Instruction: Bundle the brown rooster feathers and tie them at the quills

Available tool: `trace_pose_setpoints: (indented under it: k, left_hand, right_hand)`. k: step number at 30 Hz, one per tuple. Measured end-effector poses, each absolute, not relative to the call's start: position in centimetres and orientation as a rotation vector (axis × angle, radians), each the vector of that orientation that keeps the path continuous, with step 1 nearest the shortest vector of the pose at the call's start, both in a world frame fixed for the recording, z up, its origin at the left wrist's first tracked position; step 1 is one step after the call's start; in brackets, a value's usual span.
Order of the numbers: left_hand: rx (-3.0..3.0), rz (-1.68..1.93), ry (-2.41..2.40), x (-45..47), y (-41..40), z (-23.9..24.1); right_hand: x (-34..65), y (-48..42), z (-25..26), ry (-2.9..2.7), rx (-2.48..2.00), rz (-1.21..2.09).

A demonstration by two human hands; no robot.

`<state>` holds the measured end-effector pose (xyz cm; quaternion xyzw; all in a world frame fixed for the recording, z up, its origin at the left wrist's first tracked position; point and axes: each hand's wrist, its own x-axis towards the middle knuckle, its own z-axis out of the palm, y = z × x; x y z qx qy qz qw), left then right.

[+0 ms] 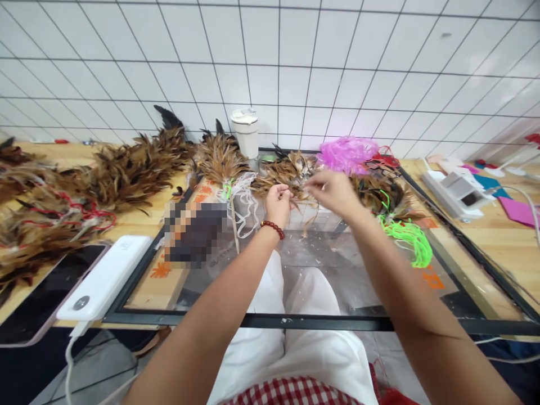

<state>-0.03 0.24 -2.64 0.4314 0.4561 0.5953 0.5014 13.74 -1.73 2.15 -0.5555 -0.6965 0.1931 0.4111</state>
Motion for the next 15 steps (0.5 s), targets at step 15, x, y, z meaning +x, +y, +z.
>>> trace_pose_setpoints:
  k: [15]
  left_hand:
    - [1.061,1.376,1.137,-0.3,-0.2,-1.9]
  right_hand:
    - [13.2,-0.5,-2.4,-1.109,-1.141,1.06]
